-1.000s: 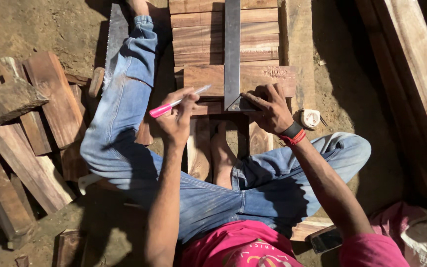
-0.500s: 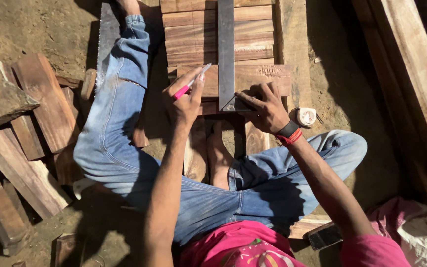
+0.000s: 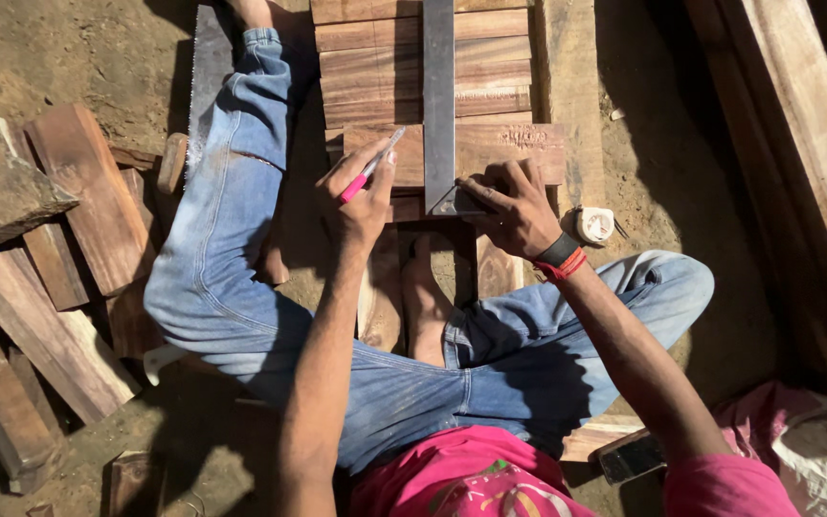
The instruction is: The person measures and marks a stack of wooden planks using a tape measure, a try square, and a pink marker. They draw straight lines along the edges and across the width of the planks to prepare them for cutting.
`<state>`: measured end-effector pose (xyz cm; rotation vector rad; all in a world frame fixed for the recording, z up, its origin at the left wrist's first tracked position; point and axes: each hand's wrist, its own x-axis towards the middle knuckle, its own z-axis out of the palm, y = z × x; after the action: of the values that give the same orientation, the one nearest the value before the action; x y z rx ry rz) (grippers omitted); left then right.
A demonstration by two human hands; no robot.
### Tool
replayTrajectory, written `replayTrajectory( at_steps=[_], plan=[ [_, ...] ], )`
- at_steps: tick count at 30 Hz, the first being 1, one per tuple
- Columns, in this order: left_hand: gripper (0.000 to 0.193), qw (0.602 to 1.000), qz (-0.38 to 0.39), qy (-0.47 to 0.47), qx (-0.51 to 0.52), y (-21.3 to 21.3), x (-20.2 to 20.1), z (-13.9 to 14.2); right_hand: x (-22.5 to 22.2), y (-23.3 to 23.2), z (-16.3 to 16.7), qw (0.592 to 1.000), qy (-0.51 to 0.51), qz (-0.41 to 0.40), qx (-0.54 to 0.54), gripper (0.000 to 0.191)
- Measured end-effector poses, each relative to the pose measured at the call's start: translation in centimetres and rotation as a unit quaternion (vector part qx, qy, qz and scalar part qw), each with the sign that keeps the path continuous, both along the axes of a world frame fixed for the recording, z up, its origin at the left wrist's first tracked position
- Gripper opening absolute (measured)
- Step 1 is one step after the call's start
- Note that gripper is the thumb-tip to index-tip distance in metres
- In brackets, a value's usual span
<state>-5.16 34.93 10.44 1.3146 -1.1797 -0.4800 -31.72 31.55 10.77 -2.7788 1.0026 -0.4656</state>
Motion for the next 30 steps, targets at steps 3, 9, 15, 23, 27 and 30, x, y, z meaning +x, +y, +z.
replayTrajectory(
  at_steps=[3,9,15,23,27,30],
  plan=[
    [0.018,1.000,0.000,0.000,0.012,0.0,0.0,0.5,0.2,-0.2,0.4,1.000,-0.009,0.011,0.016,0.066],
    [0.018,0.994,-0.025,-0.107,0.001,-1.5,0.2,0.8,0.5,-0.4,1.5,0.997,-0.055,0.038,0.042,0.060],
    [0.018,0.989,-0.081,-0.108,-0.059,-4.9,-1.4,-2.6,0.5,-0.3,1.7,0.997,-0.053,0.024,0.049,0.059],
    [0.039,0.958,-0.127,-0.175,-0.189,1.3,-1.3,-2.1,0.4,-0.3,1.8,0.996,-0.058,0.021,0.059,0.062],
    [0.015,0.977,-0.141,-0.148,0.068,1.8,-0.9,0.6,0.3,-0.5,2.0,0.996,-0.054,0.030,0.062,0.067],
    [0.011,0.975,-0.083,-0.141,-0.148,-2.1,-0.4,1.1,0.3,-0.5,2.0,0.996,-0.048,0.027,0.064,0.069]
  ],
)
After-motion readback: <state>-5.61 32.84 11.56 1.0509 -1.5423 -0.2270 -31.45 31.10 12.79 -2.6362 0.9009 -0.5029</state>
